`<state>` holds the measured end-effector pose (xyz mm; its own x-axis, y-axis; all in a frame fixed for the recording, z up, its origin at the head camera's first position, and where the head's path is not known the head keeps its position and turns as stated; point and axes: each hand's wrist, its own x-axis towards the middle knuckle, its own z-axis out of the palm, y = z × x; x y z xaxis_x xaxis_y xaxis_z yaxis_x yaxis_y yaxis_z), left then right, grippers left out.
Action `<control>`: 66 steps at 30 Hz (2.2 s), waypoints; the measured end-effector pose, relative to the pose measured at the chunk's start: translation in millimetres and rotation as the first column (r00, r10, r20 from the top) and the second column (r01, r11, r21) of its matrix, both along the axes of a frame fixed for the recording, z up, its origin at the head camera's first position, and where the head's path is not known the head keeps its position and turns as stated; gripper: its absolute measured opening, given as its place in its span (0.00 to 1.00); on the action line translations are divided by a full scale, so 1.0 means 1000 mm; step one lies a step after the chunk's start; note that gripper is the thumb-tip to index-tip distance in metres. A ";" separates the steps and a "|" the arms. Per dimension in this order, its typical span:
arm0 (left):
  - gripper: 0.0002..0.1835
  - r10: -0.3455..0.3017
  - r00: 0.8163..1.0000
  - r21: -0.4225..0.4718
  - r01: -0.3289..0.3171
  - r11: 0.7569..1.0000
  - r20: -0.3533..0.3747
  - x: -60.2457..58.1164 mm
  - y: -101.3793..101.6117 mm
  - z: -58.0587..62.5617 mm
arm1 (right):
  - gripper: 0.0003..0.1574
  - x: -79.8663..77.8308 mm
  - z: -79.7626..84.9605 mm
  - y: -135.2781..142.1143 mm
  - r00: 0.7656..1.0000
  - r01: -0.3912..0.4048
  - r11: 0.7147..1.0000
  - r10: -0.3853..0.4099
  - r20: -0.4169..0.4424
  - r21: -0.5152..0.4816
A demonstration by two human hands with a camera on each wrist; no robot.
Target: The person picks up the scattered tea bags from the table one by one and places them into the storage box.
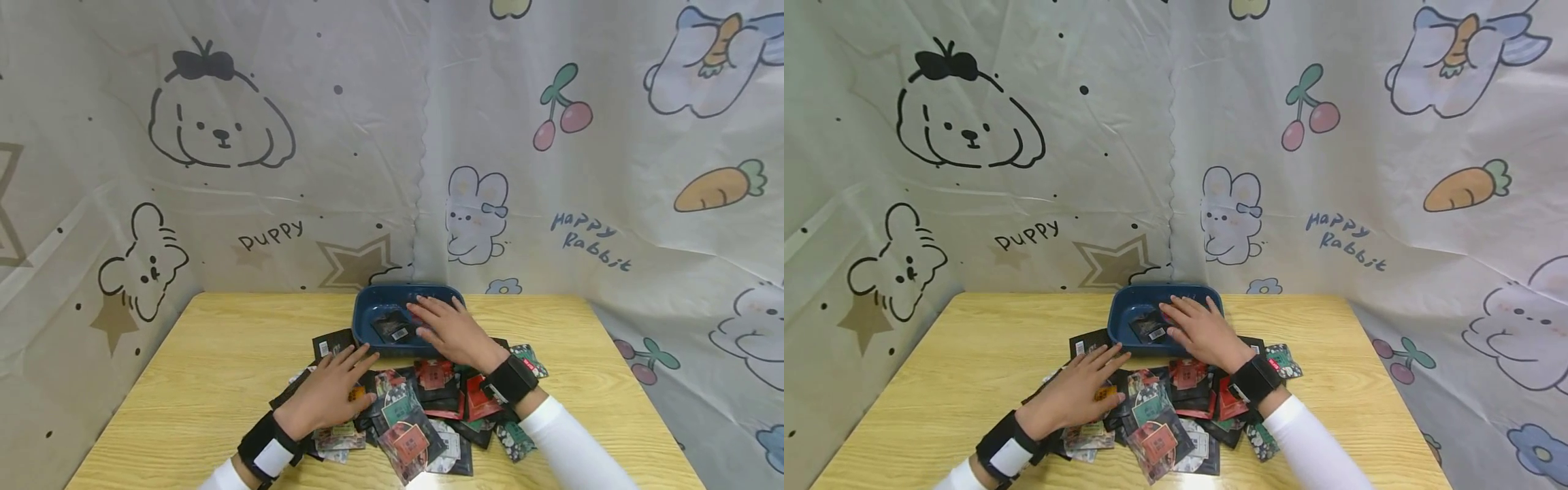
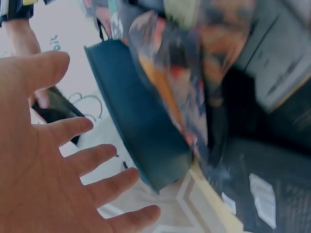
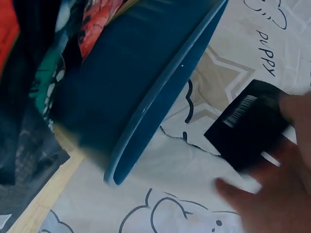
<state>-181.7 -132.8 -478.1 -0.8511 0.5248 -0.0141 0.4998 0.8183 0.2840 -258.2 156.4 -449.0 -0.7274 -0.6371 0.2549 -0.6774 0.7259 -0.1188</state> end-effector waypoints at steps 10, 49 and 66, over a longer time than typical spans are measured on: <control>0.44 -0.006 0.973 -0.053 0.019 0.998 0.229 0.012 -0.001 -0.015 | 0.41 0.027 -0.004 0.013 0.995 0.037 0.998 -0.041 0.091 0.043; 0.22 -0.017 0.886 0.055 0.047 0.997 -0.463 -0.040 0.017 0.049 | 0.24 0.064 -0.048 0.021 0.997 -0.078 0.992 0.081 -0.019 0.098; 0.35 0.065 0.995 -0.093 -0.072 0.993 -0.080 -0.083 0.034 0.029 | 0.33 0.104 0.003 0.033 0.991 -0.036 0.999 0.038 -0.127 0.019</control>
<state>-264.5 -98.3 -449.1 -0.8856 0.4643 0.0053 0.4587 0.8730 0.1657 -154.4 189.0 -446.3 -0.6653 -0.6681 0.3332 -0.7129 0.7010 -0.0180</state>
